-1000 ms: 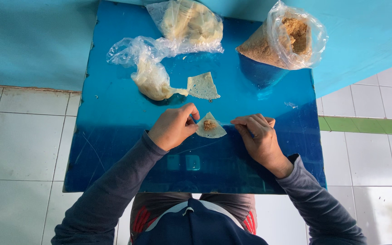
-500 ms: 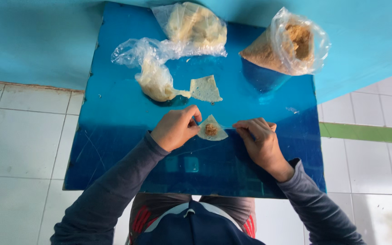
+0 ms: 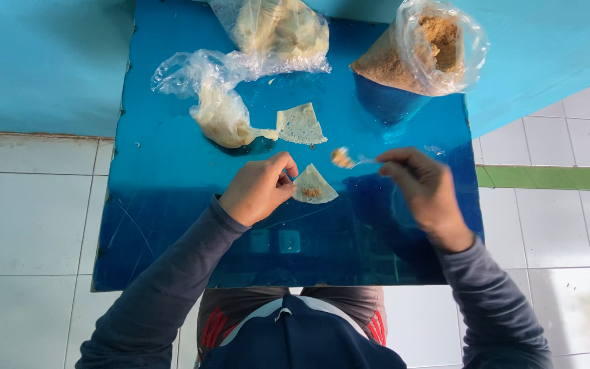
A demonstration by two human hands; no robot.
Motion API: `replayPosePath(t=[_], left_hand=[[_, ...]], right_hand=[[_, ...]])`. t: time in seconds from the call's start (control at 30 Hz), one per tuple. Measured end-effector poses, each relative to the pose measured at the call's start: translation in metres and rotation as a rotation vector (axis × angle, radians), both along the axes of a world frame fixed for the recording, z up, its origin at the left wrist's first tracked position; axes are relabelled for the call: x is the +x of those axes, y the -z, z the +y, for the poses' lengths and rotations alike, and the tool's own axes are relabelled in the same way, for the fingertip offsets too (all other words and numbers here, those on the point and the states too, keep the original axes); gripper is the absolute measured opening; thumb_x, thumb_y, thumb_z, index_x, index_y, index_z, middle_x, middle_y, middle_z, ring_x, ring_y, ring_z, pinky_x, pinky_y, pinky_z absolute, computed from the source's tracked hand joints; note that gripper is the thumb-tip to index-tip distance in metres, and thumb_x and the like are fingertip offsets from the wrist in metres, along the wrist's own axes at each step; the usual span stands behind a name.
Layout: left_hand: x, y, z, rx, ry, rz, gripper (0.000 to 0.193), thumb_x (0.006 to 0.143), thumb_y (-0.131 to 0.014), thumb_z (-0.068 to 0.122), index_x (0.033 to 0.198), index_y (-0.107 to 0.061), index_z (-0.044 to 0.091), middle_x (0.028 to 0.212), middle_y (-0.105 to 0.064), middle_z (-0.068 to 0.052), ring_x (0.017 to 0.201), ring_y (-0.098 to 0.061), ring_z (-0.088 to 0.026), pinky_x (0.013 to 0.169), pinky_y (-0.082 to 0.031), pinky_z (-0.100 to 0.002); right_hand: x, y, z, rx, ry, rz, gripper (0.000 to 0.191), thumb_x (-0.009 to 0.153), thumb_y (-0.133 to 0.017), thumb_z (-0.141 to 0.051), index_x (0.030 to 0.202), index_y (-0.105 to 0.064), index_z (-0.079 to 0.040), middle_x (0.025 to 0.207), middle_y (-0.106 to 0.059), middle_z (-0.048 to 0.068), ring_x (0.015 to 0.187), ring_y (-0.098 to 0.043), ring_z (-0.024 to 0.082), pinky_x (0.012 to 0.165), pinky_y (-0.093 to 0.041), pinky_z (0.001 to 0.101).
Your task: The person sits at a blue table folding triangular pastry wrappers into filled parcels. They take a wrapper, place a scoop of brown filling from a plastic bag onto it, then fold and pinch the wrapper closed and set the finished parcel with the others on the table.
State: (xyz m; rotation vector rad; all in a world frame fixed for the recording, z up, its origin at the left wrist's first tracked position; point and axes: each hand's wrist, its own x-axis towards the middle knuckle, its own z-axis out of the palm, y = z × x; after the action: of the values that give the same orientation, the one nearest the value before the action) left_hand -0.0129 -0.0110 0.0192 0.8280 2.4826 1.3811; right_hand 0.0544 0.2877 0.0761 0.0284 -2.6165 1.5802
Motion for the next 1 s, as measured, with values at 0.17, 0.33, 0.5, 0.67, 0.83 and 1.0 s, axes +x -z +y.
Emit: replayPosePath(t=[0.17,0.33,0.5,0.67,0.83,1.0], left_hand=[[-0.001,-0.001,0.004,-0.049,-0.016,-0.012,0.020,0.088,-0.076,0.012,0.102,-0.062,0.007,0.080,-0.075,-0.007,0.069,-0.076,-0.020,0.058,-0.059,-0.032],[0.000,-0.003,0.004,-0.043,-0.029,-0.011,0.019,0.091,-0.074,0.015,0.102,-0.062,0.006,0.078,-0.075,-0.008,0.067,-0.074,-0.021,0.056,-0.057,-0.034],[0.000,-0.003,0.005,0.009,-0.023,0.014,0.017,0.094,-0.071,0.015,0.105,-0.061,0.006,0.081,-0.074,-0.009,0.068,-0.074,-0.020,0.055,-0.058,-0.033],[0.002,-0.005,0.006,0.004,-0.015,0.028,0.015,0.095,-0.069,0.013,0.105,-0.061,0.005,0.083,-0.074,-0.010,0.068,-0.074,-0.024,0.055,-0.057,-0.036],[0.006,-0.003,0.007,0.058,0.008,0.101,0.015,0.095,-0.067,0.011,0.106,-0.061,0.004,0.094,-0.076,-0.013,0.079,-0.077,-0.028,0.063,-0.061,-0.037],[0.006,-0.004,0.010,0.050,0.030,0.111,0.020,0.091,-0.071,0.009,0.108,-0.061,0.004,0.098,-0.077,-0.013,0.084,-0.078,-0.028,0.067,-0.062,-0.036]], right_hand=[[-0.020,-0.040,0.066,0.033,0.246,0.246,0.017,0.107,-0.060,-0.001,0.119,-0.072,0.002,0.105,-0.072,0.007,0.097,-0.066,0.011,0.087,-0.050,0.0241],[-0.079,-0.045,0.113,0.338,0.325,0.442,0.018,0.106,-0.060,0.001,0.118,-0.073,-0.001,0.103,-0.073,0.008,0.099,-0.071,0.016,0.089,-0.053,0.0287],[-0.097,-0.034,0.089,1.041,0.316,0.673,0.022,0.099,-0.071,-0.001,0.119,-0.078,-0.007,0.109,-0.070,0.011,0.108,-0.053,0.031,0.088,-0.035,0.0508],[-0.048,-0.037,0.032,0.981,0.269,0.634,0.031,0.092,-0.078,-0.008,0.122,-0.070,-0.007,0.122,-0.060,0.017,0.112,-0.049,0.035,0.092,-0.034,0.0502],[-0.013,-0.017,-0.020,0.619,-0.481,0.375,0.032,0.082,-0.081,-0.015,0.113,-0.073,-0.011,0.106,-0.068,0.009,0.102,-0.064,0.027,0.088,-0.043,0.0424],[-0.014,0.008,-0.036,0.563,-0.515,0.382,0.023,0.089,-0.078,-0.014,0.110,-0.070,-0.008,0.104,-0.066,0.009,0.097,-0.066,0.026,0.086,-0.052,0.0382]])
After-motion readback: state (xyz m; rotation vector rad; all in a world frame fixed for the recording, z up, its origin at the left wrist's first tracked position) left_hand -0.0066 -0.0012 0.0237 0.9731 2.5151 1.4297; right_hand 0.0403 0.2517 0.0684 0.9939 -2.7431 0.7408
